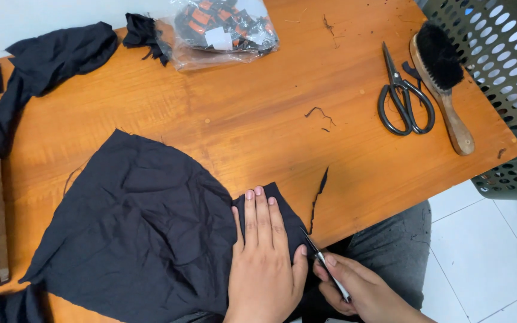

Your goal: The person cuts a piece of black fabric using a small pair of scissors on a wooden table. They trim the edges and remove loose threads from the material.

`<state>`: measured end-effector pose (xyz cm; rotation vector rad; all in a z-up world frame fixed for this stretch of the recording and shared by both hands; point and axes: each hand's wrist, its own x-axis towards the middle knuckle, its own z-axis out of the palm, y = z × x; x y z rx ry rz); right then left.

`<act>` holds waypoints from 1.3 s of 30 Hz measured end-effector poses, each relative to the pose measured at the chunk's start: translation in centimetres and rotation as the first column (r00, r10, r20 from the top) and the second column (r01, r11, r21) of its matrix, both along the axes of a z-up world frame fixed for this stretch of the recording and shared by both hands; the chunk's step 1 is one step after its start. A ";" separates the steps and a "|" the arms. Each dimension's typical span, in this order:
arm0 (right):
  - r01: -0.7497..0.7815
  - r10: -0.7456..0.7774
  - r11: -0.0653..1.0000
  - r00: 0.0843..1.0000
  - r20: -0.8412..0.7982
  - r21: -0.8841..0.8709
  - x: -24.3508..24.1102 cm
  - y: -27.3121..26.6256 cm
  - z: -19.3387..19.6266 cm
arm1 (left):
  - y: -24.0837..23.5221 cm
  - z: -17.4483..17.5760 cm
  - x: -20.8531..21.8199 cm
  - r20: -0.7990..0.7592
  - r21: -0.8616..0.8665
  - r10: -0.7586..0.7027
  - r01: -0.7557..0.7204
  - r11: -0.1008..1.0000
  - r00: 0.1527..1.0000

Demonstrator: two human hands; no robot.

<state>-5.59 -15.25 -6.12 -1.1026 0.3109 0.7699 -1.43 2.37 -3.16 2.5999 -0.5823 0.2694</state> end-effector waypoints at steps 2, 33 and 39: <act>0.000 0.000 1.000 1.000 0.007 -0.006 0.0 0.2 0.0 | 0.0 -0.1 0.0 -0.004 0.017 0.004 -0.004 1.000 1.000; 0.066 -0.067 0.998 0.993 -0.096 -0.013 -0.3 0.5 -0.5 | 0.1 -0.1 0.0 -0.012 0.008 -0.005 0.005 1.000 1.000; 0.025 -0.027 0.999 0.998 -0.050 -0.040 -0.1 0.7 -0.1 | 0.2 0.1 0.0 -0.006 0.032 -0.009 0.010 0.999 1.000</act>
